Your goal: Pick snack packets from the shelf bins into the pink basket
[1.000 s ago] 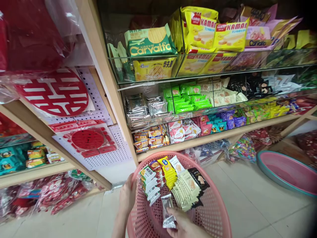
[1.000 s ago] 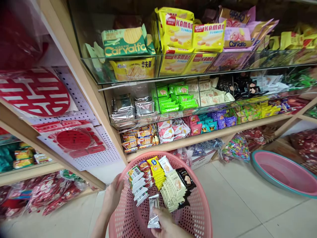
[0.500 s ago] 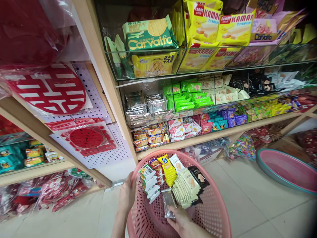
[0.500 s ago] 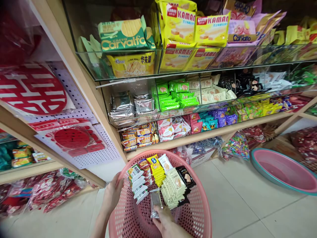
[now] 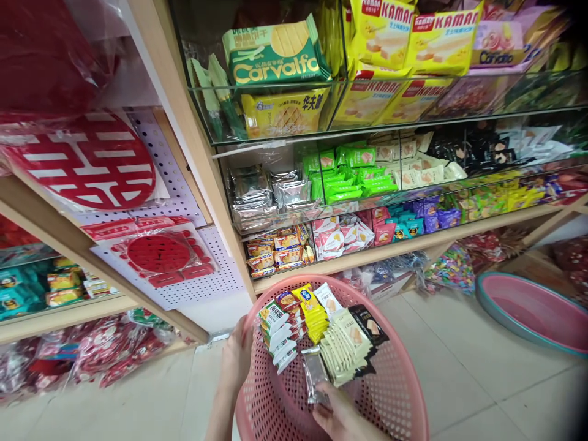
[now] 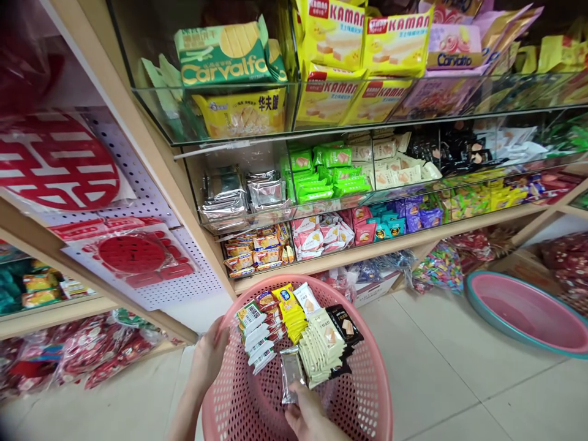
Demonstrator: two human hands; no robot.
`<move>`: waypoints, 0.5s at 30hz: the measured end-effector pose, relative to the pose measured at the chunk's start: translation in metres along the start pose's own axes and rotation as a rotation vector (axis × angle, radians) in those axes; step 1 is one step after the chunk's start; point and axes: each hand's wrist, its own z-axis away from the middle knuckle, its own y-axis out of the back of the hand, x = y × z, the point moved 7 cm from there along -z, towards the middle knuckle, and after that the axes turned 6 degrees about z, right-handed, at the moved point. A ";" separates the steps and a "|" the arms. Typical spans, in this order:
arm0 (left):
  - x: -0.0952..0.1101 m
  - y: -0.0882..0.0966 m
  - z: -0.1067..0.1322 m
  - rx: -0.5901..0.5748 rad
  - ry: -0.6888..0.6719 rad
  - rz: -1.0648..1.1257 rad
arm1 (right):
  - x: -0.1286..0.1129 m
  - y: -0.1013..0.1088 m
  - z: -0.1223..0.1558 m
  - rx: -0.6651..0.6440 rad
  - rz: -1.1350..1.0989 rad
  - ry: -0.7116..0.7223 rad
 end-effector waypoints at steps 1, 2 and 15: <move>0.000 0.000 0.000 0.003 0.000 -0.002 | 0.001 0.002 0.003 0.019 -0.030 -0.054; 0.000 0.001 0.000 0.007 0.000 -0.004 | 0.000 0.003 0.006 0.028 -0.059 -0.093; -0.001 0.001 0.000 0.006 0.001 -0.006 | -0.013 0.002 0.021 -0.096 0.183 -0.145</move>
